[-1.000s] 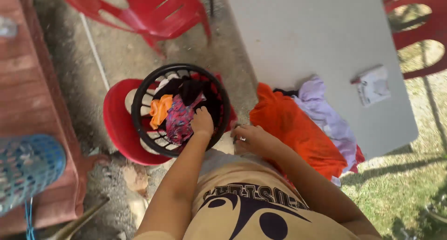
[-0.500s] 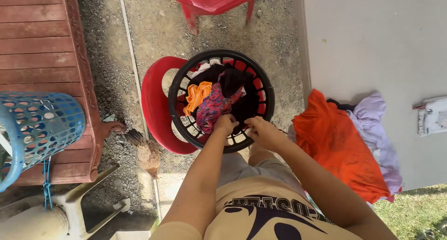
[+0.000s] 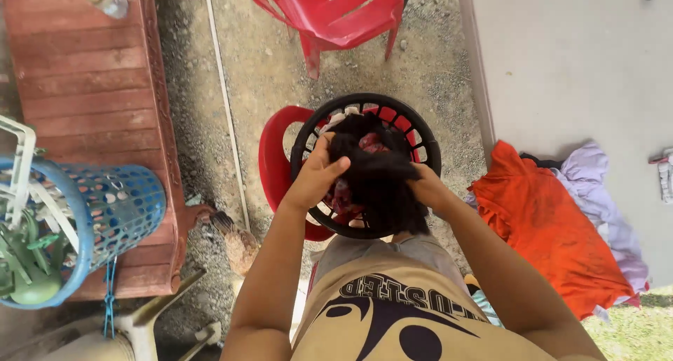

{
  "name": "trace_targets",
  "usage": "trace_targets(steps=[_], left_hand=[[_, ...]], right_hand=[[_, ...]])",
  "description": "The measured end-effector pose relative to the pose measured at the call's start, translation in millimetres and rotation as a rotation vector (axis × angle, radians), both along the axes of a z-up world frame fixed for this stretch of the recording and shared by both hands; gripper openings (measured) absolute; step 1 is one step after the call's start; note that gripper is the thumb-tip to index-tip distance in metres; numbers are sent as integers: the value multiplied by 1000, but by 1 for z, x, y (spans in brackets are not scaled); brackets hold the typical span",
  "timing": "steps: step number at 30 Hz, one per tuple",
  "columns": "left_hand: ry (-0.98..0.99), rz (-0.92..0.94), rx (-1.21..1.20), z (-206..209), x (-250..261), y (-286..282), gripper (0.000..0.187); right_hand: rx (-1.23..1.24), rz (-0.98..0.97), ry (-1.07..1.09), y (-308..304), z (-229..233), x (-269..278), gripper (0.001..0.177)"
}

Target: The person is sorting clean clothes from a laundry basket and clipping them onto a multi-clip laundry hanger rack in an outdoor area.

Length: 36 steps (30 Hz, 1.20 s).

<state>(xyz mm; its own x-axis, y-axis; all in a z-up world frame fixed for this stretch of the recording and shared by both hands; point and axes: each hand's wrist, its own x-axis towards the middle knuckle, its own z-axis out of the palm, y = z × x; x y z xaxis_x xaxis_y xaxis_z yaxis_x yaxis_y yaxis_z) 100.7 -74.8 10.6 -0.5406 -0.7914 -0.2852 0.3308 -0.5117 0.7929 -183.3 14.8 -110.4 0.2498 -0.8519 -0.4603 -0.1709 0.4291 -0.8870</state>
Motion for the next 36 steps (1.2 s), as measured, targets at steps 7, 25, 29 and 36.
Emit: trace_targets(steps=[7,25,29,36], left_hand=[[-223,-498,-593,-65,-46,27,119],[264,-338,174,8,-279,29,33],[148,-412,-19,3,-339,73,36],[-602,-579,-928,-94,-349,137,69]], right_hand=[[225,-618,-417,10,94,-32,53],[-641,-1689,-4,318,201,-259,45],[-248,-1633,402,350,169,-276,57],[-160,-942,819,282,118,-212,50]])
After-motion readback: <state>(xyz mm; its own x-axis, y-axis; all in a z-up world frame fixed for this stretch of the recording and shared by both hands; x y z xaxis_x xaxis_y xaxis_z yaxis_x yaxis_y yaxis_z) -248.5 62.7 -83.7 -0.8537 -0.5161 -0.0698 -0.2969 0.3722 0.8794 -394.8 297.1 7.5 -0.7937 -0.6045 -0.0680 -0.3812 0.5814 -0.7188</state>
